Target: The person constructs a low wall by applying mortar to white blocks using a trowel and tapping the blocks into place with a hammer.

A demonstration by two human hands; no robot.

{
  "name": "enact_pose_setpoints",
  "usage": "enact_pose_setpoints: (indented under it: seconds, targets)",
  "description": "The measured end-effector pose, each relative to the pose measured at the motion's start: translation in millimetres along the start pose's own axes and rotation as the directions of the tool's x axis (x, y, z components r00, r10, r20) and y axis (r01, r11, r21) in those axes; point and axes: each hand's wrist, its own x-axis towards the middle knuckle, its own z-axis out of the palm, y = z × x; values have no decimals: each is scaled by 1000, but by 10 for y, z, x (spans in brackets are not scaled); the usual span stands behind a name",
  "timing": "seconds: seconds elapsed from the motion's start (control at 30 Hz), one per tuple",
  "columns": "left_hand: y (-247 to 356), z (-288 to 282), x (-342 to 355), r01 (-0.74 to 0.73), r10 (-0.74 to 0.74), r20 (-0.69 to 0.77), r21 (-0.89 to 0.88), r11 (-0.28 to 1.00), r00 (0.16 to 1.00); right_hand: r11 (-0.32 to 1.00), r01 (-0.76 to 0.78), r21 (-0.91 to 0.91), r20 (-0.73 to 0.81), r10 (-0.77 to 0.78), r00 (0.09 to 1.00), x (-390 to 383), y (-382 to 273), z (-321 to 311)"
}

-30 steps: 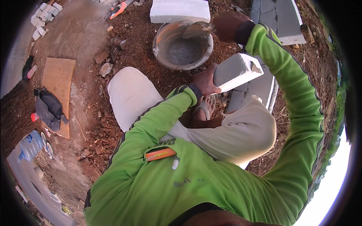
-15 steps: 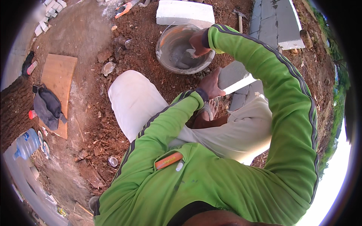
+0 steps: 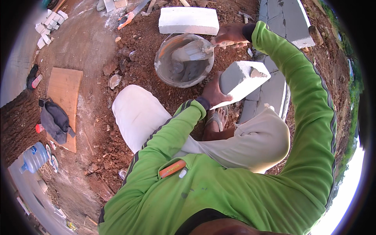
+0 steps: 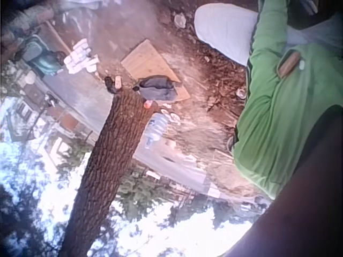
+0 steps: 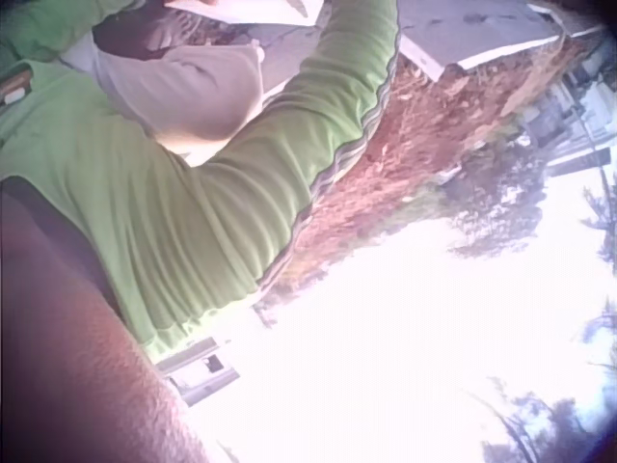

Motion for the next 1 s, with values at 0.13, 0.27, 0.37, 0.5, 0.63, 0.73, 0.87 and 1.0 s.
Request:
enact_pose_setpoints:
  seconds: [0.13, 0.27, 0.37, 0.5, 0.63, 0.73, 0.87, 1.0]
  targets:
    - [56, -96, 21, 21, -25, -58, -57, 998, 998, 988, 70, 137, -80, -60, 995, -449, 71, -201]
    - [67, -15, 5, 27, -58, -98, -294, 955, 993, 976, 122, 183, -179, -89, 980, -847, 262, -254]
    - [94, -63, 39, 9, -43, -111, -294, 956, 993, 919, 212, 332, -360, -84, 929, -1198, 527, -163]
    - [270, -167, 64, 31, -54, -41, -426, 904, 998, 745, 268, 611, -429, 28, 903, -1840, 844, 201]
    - [198, -171, 155, 16, -25, -22, -332, 943, 999, 635, 338, 695, -586, 228, 778, -2348, 1123, 1114]
    - [198, -144, 130, 26, -32, -11, -336, 942, 999, 653, 238, 719, -615, 439, 655, -2432, 1245, 1873]
    - [254, -169, 126, -4, 0, -18, -232, 973, 1000, 843, -201, 499, -817, 535, 214, -2081, 1347, 2543]
    - [268, -171, 115, 10, -12, -8, -223, 975, 1000, 861, -379, 338, -911, 400, 96, -1891, 1296, 2605]
